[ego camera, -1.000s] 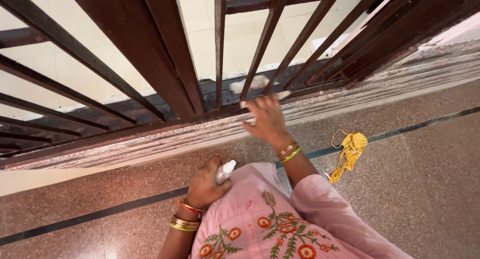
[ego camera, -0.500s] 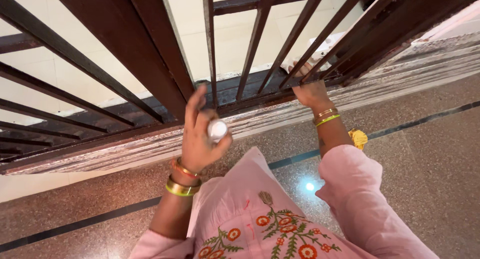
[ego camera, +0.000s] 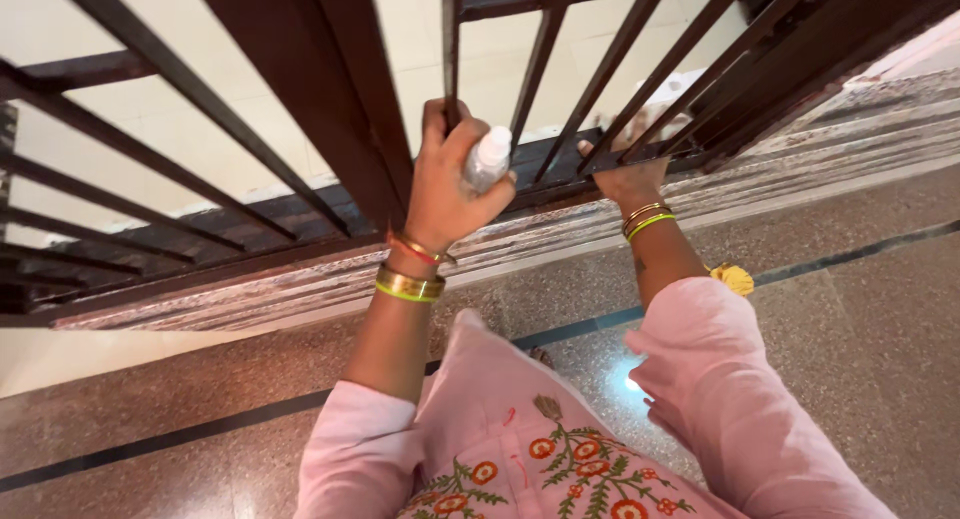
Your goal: The person cleans a brown metal gate by spraying liquid from a small bottle onto the bars and wiping them with a white cloth. They work methodically along the lower horizontal bar and vertical bars, repeatedly spraying and wiping to remove dirt.
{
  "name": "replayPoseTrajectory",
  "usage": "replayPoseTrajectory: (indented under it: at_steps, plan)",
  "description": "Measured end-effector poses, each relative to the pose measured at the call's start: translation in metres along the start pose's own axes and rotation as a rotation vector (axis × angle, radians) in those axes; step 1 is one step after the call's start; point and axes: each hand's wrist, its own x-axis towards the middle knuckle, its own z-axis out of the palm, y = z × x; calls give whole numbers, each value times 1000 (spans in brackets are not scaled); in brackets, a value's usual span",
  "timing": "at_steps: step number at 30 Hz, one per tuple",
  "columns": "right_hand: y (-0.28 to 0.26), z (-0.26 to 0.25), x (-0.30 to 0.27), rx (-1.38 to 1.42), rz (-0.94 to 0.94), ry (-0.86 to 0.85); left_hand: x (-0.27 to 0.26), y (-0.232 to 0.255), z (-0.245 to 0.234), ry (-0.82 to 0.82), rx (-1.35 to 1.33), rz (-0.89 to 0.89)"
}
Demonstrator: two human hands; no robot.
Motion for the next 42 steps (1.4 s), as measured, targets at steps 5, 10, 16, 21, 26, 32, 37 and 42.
replayPoseTrajectory:
  at_steps: [5, 10, 16, 21, 26, 32, 37, 42]
  plan:
    - [-10, -17, -15, 73, 112, -57, 2, -11, -1, 11, 29, 126]
    - [-3, -1, -6, 48, 121, -124, 2, -17, 5, -33, 2, 12]
    - [-24, 16, -14, 22, 119, -122, 2, -23, 5, -78, -17, 38]
    - [-68, 22, -27, 38, -53, 17, 3, -27, 4, -112, -29, 54]
    - [-118, 40, -52, 58, -243, 169, 6, -34, 8, -157, -79, 76]
    - [-168, 60, -92, 135, -369, 252, 6, -40, 6, -199, -150, 99]
    - [-173, 53, -107, 188, -407, 284, 9, -39, 4, -211, -170, 97]
    - [-182, 26, -133, 261, -303, 69, 9, -41, 3, -214, -150, 104]
